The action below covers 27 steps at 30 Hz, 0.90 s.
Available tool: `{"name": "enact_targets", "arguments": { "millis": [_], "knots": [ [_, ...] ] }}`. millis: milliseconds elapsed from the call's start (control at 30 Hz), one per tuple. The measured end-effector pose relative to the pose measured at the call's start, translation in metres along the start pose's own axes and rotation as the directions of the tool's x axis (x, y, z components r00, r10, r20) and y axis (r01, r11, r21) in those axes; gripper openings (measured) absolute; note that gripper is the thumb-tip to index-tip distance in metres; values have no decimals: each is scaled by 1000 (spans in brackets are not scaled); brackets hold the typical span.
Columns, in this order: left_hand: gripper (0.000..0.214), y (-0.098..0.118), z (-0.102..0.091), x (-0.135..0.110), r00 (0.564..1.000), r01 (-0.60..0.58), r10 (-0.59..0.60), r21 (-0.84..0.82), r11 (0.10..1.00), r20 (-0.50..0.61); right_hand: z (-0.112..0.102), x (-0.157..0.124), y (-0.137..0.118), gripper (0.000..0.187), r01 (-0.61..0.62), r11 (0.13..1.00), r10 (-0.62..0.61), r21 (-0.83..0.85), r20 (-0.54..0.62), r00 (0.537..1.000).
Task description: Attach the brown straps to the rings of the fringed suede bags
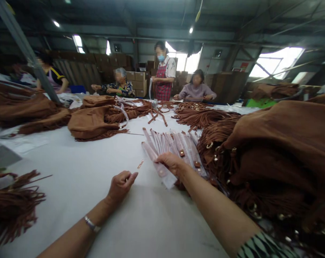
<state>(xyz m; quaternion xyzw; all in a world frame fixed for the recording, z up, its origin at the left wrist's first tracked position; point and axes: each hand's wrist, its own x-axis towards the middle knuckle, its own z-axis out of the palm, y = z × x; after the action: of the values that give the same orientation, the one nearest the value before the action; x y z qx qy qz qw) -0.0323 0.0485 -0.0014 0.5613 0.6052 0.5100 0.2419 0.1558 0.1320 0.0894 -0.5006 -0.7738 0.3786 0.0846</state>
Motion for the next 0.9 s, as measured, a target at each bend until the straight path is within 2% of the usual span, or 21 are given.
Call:
{"name": "enact_targets", "arguments": {
  "millis": [67,133,167,233,300,367,400,433,500,533,567,600,667,733,800,867,900],
  "knots": [
    [47,9,0,-3,978,188,-166,-190,964,124,14,-45,2,16,41,998,-39,38,-59,997],
    [53,20,1,-6,914,380,-288,-362,851,285,37,-91,4,11,84,996,-87,-25,-134,987],
    [55,26,1,-7,876,459,-317,-428,779,363,51,-112,4,11,111,988,-128,-110,-165,978],
    [56,38,3,-11,809,569,-323,-516,640,492,82,-145,4,26,144,868,-271,-475,-211,939],
    [53,48,5,-15,761,635,-309,-561,531,570,113,-168,1,38,133,675,-337,-726,-142,931],
    [45,56,6,-19,744,661,-297,-596,455,599,136,-182,-3,37,139,570,-322,-810,-64,945],
    [38,59,6,-21,748,660,-285,-620,425,600,142,-187,-5,34,141,578,-303,-804,-51,952],
    [32,62,6,-24,758,650,-266,-649,397,596,144,-190,-6,31,139,629,-284,-765,-60,957],
    [24,68,4,-28,784,618,-208,-708,342,585,136,-192,-5,28,146,817,-260,-557,-130,957],
    [23,70,2,-30,794,605,-176,-731,316,582,127,-190,-4,29,155,911,-242,-382,-190,951],
    [21,73,1,-33,800,596,-146,-746,295,582,114,-187,-2,32,169,970,-211,-176,-258,943],
    [19,76,0,-35,803,592,-122,-755,283,584,101,-181,0,36,193,981,-172,34,-324,930],
    [14,82,1,-40,798,593,-87,-753,286,596,75,-164,2,46,244,887,-65,393,-416,907],
    [13,91,8,-46,779,604,-55,-725,330,624,58,-145,-1,50,297,739,-16,605,-425,905],
    [17,101,19,-53,746,612,-21,-674,414,665,51,-131,-6,44,313,672,-46,671,-385,922],
    [17,112,32,-59,720,598,7,-625,502,694,52,-121,-11,41,275,633,-60,724,-308,949],
    [17,116,39,-60,714,580,13,-603,548,700,53,-117,-12,38,280,600,-48,750,-316,948]
  ]
}}
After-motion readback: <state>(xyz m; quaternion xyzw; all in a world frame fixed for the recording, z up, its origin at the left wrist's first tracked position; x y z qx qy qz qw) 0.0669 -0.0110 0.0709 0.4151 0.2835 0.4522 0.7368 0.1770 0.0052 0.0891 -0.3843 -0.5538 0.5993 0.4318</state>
